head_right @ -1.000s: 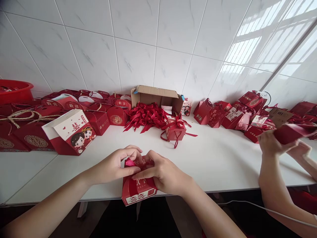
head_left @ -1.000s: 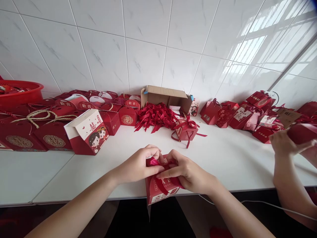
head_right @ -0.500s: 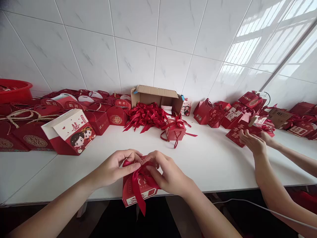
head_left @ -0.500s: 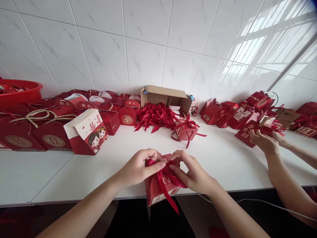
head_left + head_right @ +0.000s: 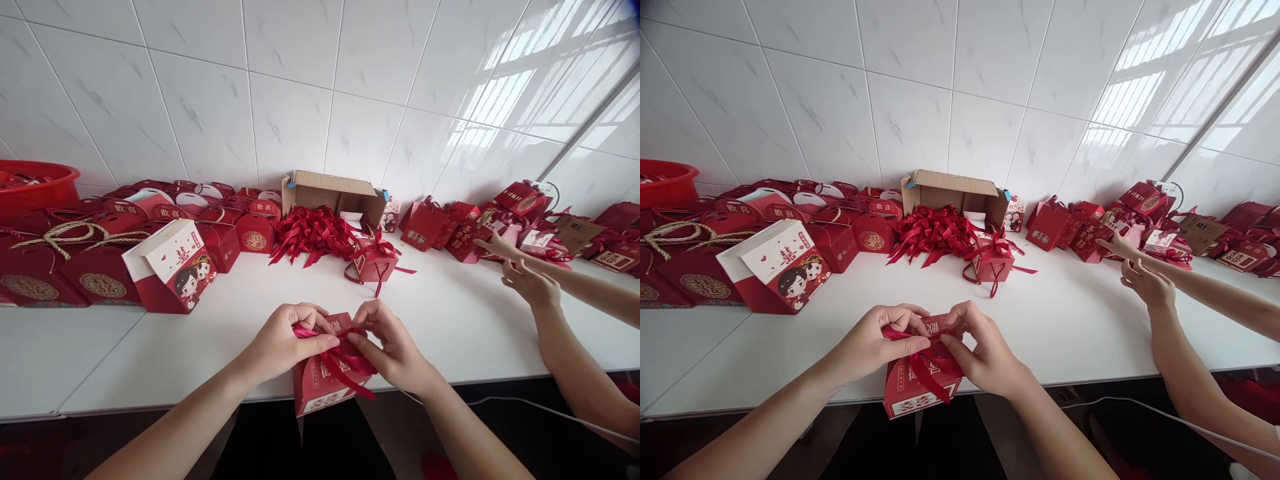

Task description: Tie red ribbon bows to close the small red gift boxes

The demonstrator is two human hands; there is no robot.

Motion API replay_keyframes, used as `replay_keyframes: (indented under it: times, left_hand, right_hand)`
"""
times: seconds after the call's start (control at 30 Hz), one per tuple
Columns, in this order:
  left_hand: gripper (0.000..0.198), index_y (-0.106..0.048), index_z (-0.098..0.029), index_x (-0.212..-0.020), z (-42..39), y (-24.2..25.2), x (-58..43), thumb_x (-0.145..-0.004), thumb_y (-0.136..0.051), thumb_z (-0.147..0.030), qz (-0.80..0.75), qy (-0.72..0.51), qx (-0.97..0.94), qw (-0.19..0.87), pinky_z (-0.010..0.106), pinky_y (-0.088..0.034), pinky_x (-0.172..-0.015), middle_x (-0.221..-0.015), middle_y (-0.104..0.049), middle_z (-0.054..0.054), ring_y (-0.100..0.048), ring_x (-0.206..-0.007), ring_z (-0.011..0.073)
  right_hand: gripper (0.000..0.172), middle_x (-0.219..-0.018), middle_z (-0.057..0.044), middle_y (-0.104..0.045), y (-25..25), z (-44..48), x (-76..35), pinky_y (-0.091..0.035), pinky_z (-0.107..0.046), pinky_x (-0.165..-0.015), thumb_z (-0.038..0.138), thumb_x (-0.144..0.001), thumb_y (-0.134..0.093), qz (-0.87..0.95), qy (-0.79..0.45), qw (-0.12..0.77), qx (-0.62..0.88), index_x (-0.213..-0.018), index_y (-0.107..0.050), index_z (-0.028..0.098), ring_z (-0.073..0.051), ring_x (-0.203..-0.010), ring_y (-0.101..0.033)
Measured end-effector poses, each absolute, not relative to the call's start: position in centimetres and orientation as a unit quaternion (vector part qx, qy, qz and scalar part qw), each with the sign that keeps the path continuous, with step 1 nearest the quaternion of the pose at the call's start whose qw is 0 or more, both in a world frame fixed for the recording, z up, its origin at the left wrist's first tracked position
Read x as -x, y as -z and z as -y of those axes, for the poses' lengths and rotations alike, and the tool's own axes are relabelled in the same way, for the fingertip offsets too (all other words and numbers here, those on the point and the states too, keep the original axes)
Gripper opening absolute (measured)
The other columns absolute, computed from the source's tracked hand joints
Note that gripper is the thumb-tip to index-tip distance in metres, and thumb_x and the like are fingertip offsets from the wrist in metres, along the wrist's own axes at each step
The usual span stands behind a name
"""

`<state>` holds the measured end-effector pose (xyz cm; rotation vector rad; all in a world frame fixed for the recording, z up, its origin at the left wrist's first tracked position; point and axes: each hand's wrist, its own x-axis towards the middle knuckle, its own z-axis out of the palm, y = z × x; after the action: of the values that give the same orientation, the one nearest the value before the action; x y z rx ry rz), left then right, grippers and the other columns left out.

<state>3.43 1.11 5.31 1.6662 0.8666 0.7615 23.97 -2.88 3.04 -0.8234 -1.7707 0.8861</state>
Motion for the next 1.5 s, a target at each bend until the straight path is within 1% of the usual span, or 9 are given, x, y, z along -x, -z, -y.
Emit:
replay_keyframes:
  times: [0.27, 0.47, 0.6, 0.83, 0.97, 1.1, 1.23, 1.4, 1.5]
  left_hand:
    - [0.042, -0.038, -0.021, -0.053, -1.4, -5.1, -3.1, -0.066, -0.077, -0.026, -0.361, -0.314, -0.703, 0.526, 0.034, -0.045, -0.092, -0.086, -0.075, 0.005, -0.061, -0.112, 0.0273]
    - [0.027, -0.061, -0.018, -0.061, -1.3, -5.6, -3.2, -0.080, -0.066, -0.036, -0.371, -0.306, -0.704, 0.522, 0.035, -0.048, -0.086, -0.088, -0.073, 0.008, -0.063, -0.108, 0.0285]
    - [0.032, -0.049, -0.020, -0.055, -1.2, -5.6, -3.3, -0.076, -0.069, -0.031, -0.371, -0.297, -0.717, 0.510, 0.034, -0.047, -0.087, -0.095, -0.074, 0.008, -0.065, -0.103, 0.0265]
    - [0.058, -0.017, -0.024, -0.055, -1.6, -5.2, -3.4, -0.071, -0.073, -0.027, -0.362, -0.297, -0.740, 0.482, 0.034, -0.043, -0.092, -0.076, -0.075, 0.005, -0.059, -0.114, 0.0261]
    - [0.044, -0.035, -0.023, -0.053, -1.7, -5.3, -3.2, -0.069, -0.076, -0.030, -0.378, -0.272, -0.739, 0.487, 0.034, -0.045, -0.090, -0.080, -0.075, 0.004, -0.061, -0.112, 0.0270]
    - [0.022, -0.065, -0.019, -0.075, -1.5, -5.5, -2.9, -0.071, -0.076, -0.036, -0.396, -0.248, -0.738, 0.487, 0.038, -0.049, -0.085, -0.098, -0.074, 0.007, -0.068, -0.091, 0.0259]
    - [0.026, -0.056, -0.020, -0.071, -1.4, -5.3, -2.9, -0.070, -0.078, -0.034, -0.371, -0.283, -0.734, 0.493, 0.039, -0.049, -0.089, -0.103, -0.074, 0.007, -0.065, -0.104, 0.0275]
    - [0.028, -0.052, -0.021, -0.073, -1.3, -5.3, -2.8, -0.072, -0.078, -0.030, -0.354, -0.292, -0.744, 0.486, 0.040, -0.047, -0.094, -0.094, -0.075, 0.006, -0.062, -0.112, 0.0269]
    - [0.021, -0.057, -0.021, -0.074, -1.2, -5.3, -2.8, -0.073, -0.077, -0.029, -0.358, -0.294, -0.750, 0.472, 0.039, -0.046, -0.097, -0.095, -0.075, 0.005, -0.060, -0.115, 0.0260]
  right_hand:
    - [0.011, -0.079, 0.004, -0.050, -2.5, 3.3, -24.4, -0.041, -0.021, -0.061, 0.018, -0.094, -0.054, 0.652, -0.421, 0.519, 0.357, -0.095, -0.045, 0.025, -0.009, -0.068, -0.048]
    - [0.010, -0.079, 0.004, -0.051, -2.7, 3.6, -24.1, -0.043, -0.022, -0.064, 0.018, -0.095, -0.053, 0.661, -0.422, 0.513, 0.350, -0.094, -0.045, 0.025, -0.009, -0.069, -0.051]
    - [0.014, -0.079, 0.004, -0.053, -2.8, 3.7, -24.3, -0.044, -0.021, -0.065, 0.018, -0.092, -0.058, 0.641, -0.410, 0.534, 0.369, -0.093, -0.047, 0.025, -0.009, -0.071, -0.052]
    - [0.025, -0.072, 0.005, -0.055, -2.5, 2.9, -24.5, -0.042, -0.020, -0.062, 0.023, -0.084, -0.070, 0.572, -0.402, 0.597, 0.394, -0.084, -0.045, 0.023, -0.009, -0.067, -0.053]
    - [0.026, -0.073, 0.004, -0.054, -2.3, 2.8, -24.2, -0.044, -0.022, -0.063, 0.027, -0.084, -0.070, 0.565, -0.399, 0.594, 0.410, -0.083, -0.045, 0.023, -0.010, -0.068, -0.054]
    - [0.019, -0.081, 0.001, -0.058, -2.6, 3.6, -24.5, -0.046, -0.025, -0.065, 0.032, -0.090, -0.062, 0.596, -0.395, 0.563, 0.414, -0.091, -0.045, 0.024, -0.012, -0.070, -0.054]
    - [0.018, -0.100, -0.007, -0.055, -3.4, 5.4, -25.5, -0.048, -0.035, -0.076, 0.040, -0.093, -0.055, 0.654, -0.245, 0.562, 0.443, -0.100, -0.049, 0.025, -0.020, -0.091, -0.056]
    - [0.055, -0.133, -0.016, -0.041, -4.1, 7.7, -24.4, -0.038, -0.052, -0.097, 0.058, -0.073, -0.073, 0.814, 0.025, 0.413, 0.407, -0.115, -0.057, 0.025, -0.038, -0.125, -0.038]
    - [0.035, -0.141, -0.013, -0.040, -3.6, 8.1, -22.5, -0.034, -0.053, -0.097, 0.039, -0.081, -0.073, 0.844, 0.113, 0.354, 0.388, -0.112, -0.063, 0.027, -0.039, -0.129, -0.034]
